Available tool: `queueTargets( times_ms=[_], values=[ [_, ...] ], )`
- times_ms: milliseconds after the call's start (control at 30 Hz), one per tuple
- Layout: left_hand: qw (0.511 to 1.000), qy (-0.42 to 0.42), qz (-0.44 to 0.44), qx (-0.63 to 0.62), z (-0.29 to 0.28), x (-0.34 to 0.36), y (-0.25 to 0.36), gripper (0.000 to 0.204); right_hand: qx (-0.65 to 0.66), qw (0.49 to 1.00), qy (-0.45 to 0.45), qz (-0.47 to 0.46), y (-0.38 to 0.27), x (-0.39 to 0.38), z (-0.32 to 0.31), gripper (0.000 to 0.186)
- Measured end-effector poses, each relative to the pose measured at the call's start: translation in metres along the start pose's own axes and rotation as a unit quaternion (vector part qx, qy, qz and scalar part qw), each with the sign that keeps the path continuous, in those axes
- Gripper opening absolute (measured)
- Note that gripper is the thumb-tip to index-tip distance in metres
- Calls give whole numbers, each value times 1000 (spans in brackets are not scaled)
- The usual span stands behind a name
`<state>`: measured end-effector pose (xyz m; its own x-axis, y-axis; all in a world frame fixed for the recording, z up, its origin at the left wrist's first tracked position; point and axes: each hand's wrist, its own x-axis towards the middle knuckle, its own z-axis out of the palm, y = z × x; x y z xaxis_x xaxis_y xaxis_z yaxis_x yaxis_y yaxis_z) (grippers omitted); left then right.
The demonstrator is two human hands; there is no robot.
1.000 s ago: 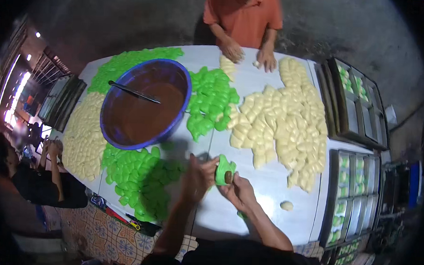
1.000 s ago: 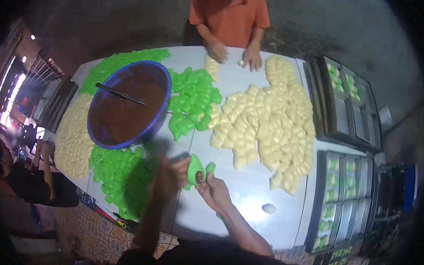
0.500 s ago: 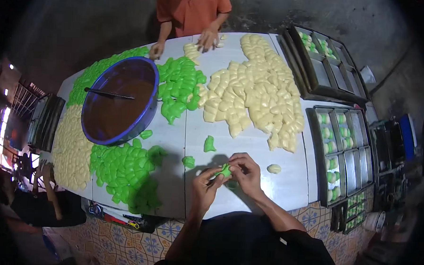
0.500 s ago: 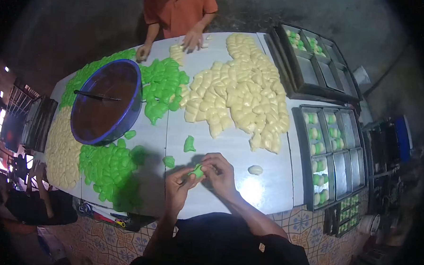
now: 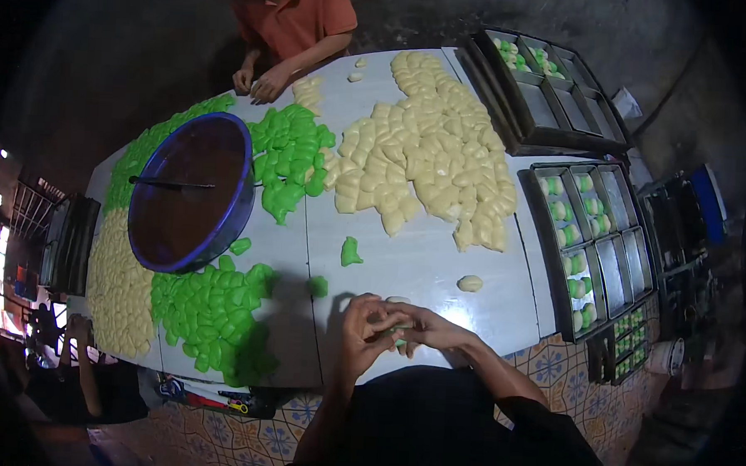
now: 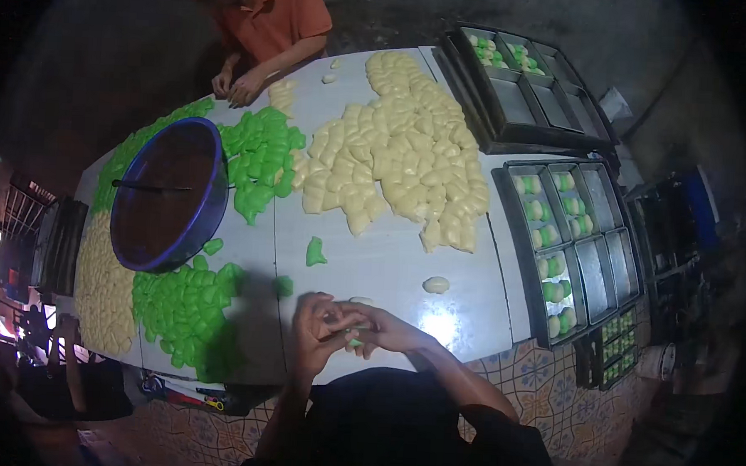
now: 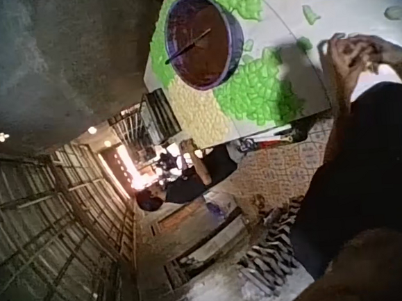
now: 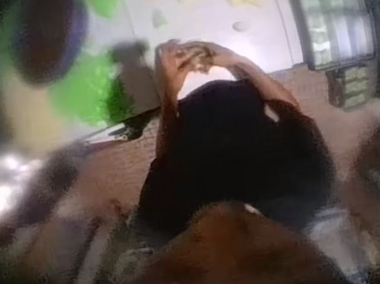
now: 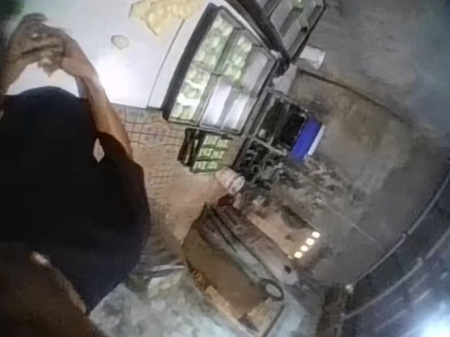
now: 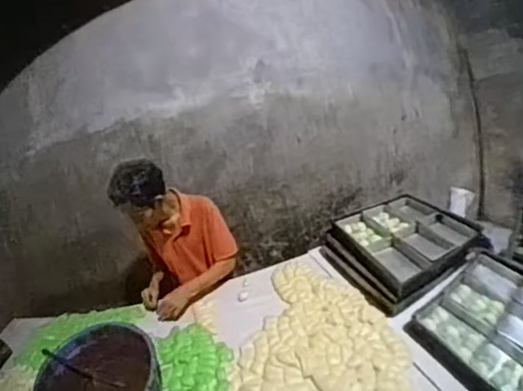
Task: The person shapes portions of dough by hand, combines them into rolls, and arranges the shaped dough into baking pans.
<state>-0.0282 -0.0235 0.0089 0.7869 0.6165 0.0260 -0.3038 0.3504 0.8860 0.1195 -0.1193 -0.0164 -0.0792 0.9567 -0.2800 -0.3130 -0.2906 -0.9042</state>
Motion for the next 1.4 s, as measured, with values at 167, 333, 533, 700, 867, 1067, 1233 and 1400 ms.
queueTargets(
  times_ms=[167,333,533,700,867,1067,1233,1400],
  values=[
    [955,222,104,165,-38,24,-6,12,-142,948,249,-140,11,28,-18,38],
    [932,249,88,247,-70,39,-3,22,-334,874,315,-156,34,34,-33,42],
    [811,33,174,557,-69,99,-22,44,-485,843,204,-109,24,23,-34,44],
    [601,48,158,782,-112,132,-95,45,-622,739,153,-209,53,23,-26,80],
    [834,180,230,469,-147,131,-115,27,-369,870,235,-227,73,14,-21,36],
    [933,140,-154,-294,-128,95,-34,42,7,896,431,-110,1,-155,-103,91],
    [868,335,-212,-298,-34,101,-33,42,-300,608,735,-13,-23,-312,-237,74],
    [914,114,-251,-299,12,100,-33,56,-394,618,669,122,47,-360,-321,74]
  ],
)
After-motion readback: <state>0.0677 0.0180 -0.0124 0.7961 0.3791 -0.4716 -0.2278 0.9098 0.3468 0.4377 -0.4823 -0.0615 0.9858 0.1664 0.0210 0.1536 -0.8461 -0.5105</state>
